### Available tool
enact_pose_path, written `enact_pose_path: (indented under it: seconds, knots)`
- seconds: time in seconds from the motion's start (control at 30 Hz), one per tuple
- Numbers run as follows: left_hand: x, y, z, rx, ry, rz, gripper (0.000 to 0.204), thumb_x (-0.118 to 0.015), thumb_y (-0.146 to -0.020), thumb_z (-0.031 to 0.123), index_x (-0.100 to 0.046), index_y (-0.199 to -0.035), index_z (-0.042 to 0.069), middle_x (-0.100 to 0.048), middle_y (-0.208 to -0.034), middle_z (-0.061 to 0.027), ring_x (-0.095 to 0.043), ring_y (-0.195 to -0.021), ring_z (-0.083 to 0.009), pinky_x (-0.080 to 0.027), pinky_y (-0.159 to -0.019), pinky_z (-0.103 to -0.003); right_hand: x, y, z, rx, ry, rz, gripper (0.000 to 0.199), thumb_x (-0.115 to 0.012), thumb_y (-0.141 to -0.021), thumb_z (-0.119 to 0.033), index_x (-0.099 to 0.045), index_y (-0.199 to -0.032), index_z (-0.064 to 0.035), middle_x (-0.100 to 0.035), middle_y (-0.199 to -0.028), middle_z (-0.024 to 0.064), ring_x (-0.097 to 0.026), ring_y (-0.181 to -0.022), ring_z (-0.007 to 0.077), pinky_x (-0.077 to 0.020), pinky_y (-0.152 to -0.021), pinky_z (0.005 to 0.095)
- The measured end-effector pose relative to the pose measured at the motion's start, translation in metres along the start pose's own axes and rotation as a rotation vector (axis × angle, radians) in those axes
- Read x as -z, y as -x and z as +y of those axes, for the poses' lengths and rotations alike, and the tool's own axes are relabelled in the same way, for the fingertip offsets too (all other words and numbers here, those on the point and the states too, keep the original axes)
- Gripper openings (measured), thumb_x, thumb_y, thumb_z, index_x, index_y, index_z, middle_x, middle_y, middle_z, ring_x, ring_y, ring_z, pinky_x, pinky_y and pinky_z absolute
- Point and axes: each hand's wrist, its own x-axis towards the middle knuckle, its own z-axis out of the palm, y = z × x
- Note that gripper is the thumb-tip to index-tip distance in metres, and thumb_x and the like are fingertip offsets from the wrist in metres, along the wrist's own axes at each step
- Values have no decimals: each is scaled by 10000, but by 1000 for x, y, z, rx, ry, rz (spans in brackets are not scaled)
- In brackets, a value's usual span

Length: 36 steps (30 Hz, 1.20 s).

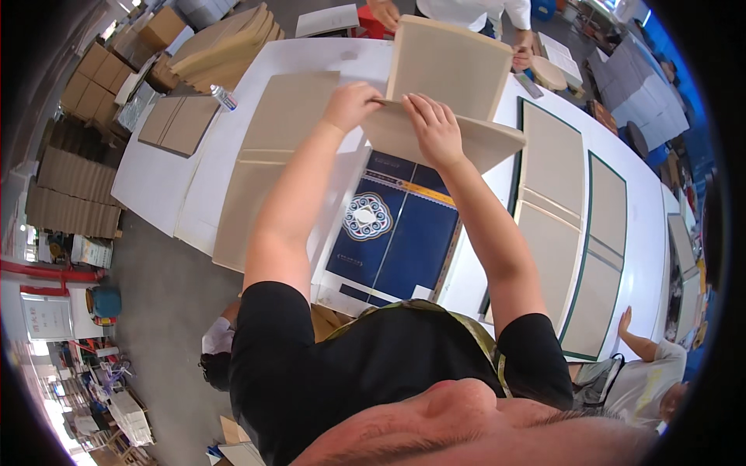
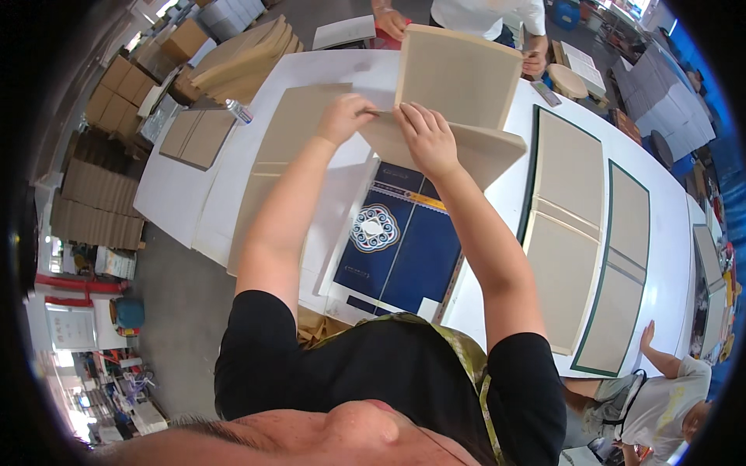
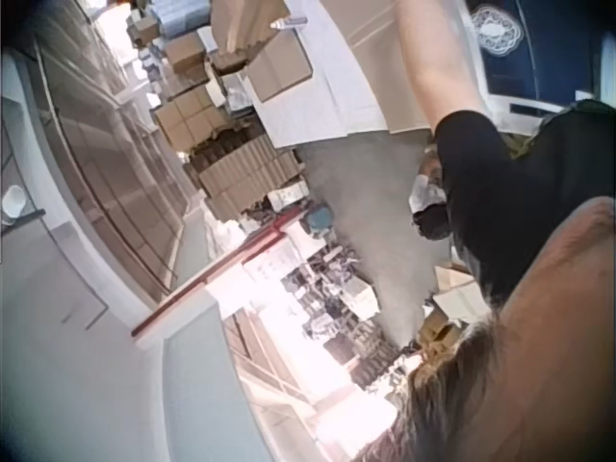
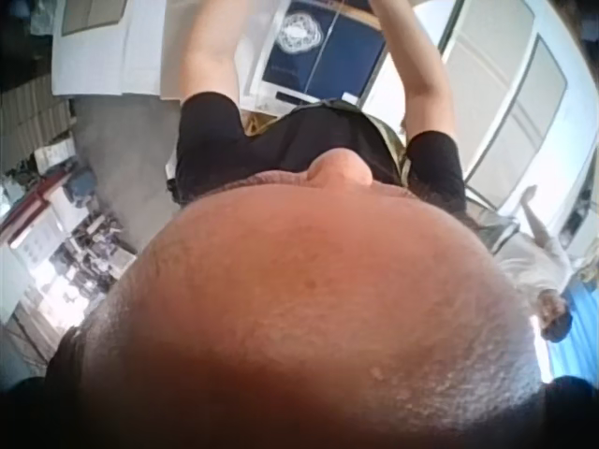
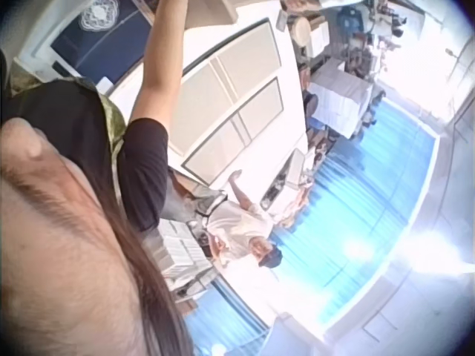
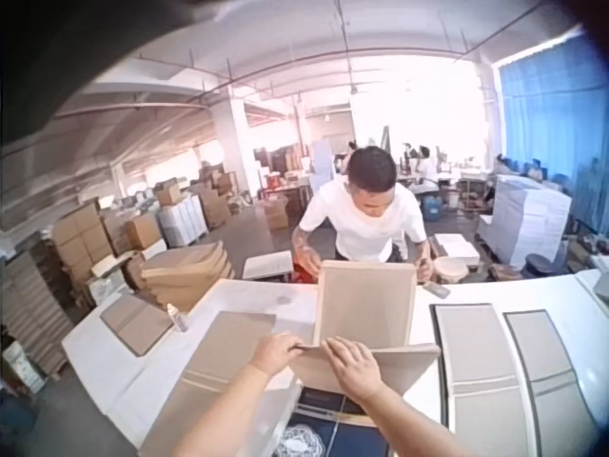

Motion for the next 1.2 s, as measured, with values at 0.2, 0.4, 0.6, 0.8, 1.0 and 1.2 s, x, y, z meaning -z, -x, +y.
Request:
enact_pose_path:
  seconds: [0.2, 0.4, 0.6, 0.8, 1.0, 1.2]
  knots:
    - [7, -14, -3, -110, -296, -1, 172, -732, -675, 237, -665, -751, 98, -632, -866, -49, -552, -927, -273, -431, -818, -401, 28, 33, 53, -14, 74, 54, 386, -538, -768, -109, -553, -1153, -118, -574, -1055, 7, -547, -1034, 173, -404, -893, 331]
    - [14, -27, 34, 57, -552, -212, 230, -728, -693, 248, -670, -845, 85, -613, -1050, -39, -520, -1045, -245, -422, -867, -405, 19, 18, 56, -222, -84, -25, 128, -568, -798, -153, -599, -922, -163, -587, -804, -23, -584, -818, 153, -423, -783, 320]
    - [-45, -49, 95, -145, -38, -71, 236, -704, -704, 147, -637, -912, 61, -617, -895, -87, -556, -932, -277, -440, -815, -375, 22, 19, 68, -213, -120, -76, 157, -549, -796, -164, -600, -944, -153, -601, -855, -10, -589, -858, 160, -428, -795, 321]
    - [-53, -67, 79, -10, 62, -103, 144, -706, -700, 143, -652, -814, 72, -613, -795, -93, -565, -803, -283, -440, -765, -390, 50, 44, 101, 5, 64, 189, 258, -532, -773, -152, -590, -1022, -126, -602, -966, -5, -584, -945, 173, -423, -840, 327]
    - [-48, -80, 94, -95, -331, -206, 157, -699, -712, 171, -662, -841, 89, -621, -831, -90, -564, -818, -271, -449, -787, -383, 33, 44, 108, -261, -37, 105, 109, -605, -781, -198, -610, -885, -164, -612, -842, -38, -593, -855, 145, -424, -792, 322]
    - [-91, -90, 134, -92, -36, -71, 155, -684, -733, 163, -634, -849, 74, -606, -826, -101, -577, -817, -294, -469, -709, -370, 44, 31, 128, -258, -145, -195, 83, -605, -796, -209, -648, -846, -158, -652, -784, 26, -630, -740, 207, -460, -710, 352]
